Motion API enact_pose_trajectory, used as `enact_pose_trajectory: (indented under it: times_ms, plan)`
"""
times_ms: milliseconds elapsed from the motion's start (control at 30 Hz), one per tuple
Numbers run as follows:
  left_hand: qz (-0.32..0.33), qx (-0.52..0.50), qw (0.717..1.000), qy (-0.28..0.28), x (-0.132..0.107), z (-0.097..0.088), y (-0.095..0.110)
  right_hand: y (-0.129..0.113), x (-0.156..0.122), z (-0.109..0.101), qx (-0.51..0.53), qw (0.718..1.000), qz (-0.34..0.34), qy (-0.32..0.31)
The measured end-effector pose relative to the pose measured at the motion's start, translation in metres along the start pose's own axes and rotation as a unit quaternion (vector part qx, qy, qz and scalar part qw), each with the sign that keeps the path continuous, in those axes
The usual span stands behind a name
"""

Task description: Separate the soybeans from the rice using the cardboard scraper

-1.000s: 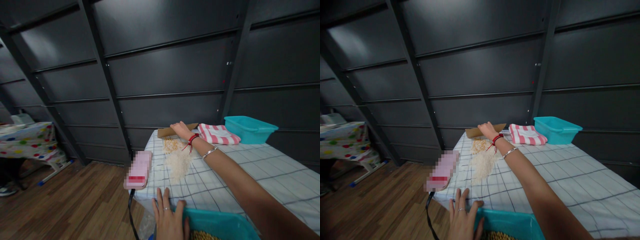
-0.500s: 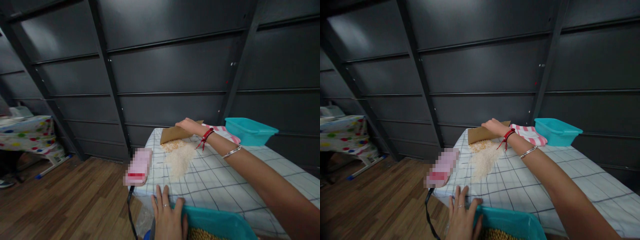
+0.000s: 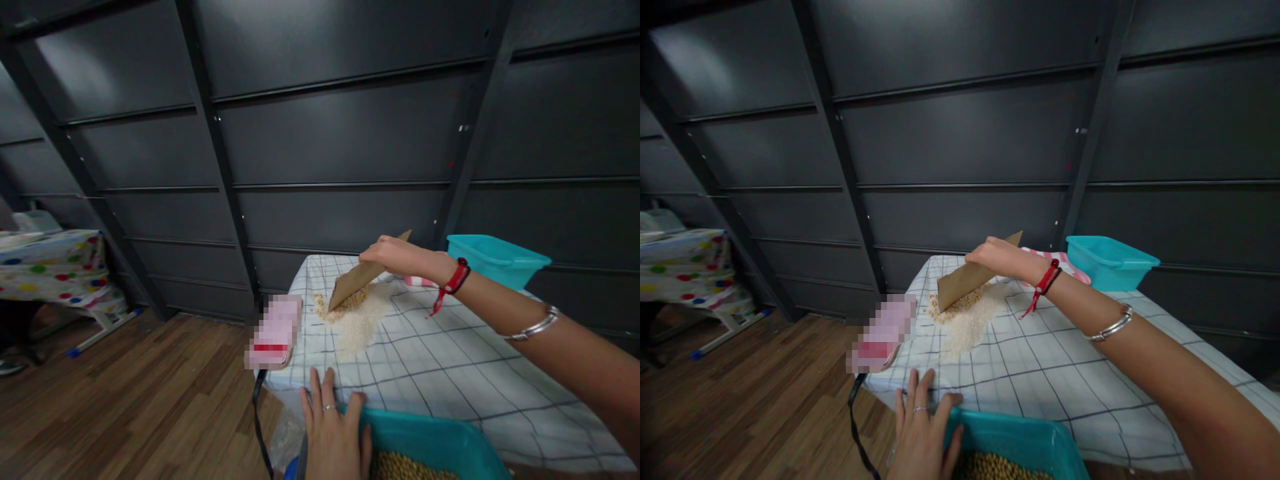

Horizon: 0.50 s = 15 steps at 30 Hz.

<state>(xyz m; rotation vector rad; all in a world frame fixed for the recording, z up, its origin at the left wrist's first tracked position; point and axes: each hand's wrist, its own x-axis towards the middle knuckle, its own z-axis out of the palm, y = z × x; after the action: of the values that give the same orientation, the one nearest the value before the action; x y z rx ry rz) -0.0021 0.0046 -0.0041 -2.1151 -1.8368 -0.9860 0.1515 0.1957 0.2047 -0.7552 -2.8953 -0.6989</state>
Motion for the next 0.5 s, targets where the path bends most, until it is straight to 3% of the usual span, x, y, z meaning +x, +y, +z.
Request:
enact_pose_trajectory:
  times_ms: [167,300,400,500]
  plan:
    - [0.000,0.004,1.000,-0.012,0.000,-0.003,0.001,-0.011,-0.030,-0.010,0.001,1.000,-0.018,0.023]
    - [-0.006,0.002,1.000,-0.024,0.001,-0.006,0.002,-0.004,-0.049,-0.015,-0.003,0.999,-0.002,0.048]
    - [-0.006,0.006,0.999,-0.033,0.001,-0.007,0.004,0.006,-0.047,-0.012,-0.018,0.996,0.038,0.077]
    - [-0.004,0.012,0.999,-0.038,0.002,-0.008,0.006,0.010,-0.028,0.002,-0.031,0.993,0.064,0.090]
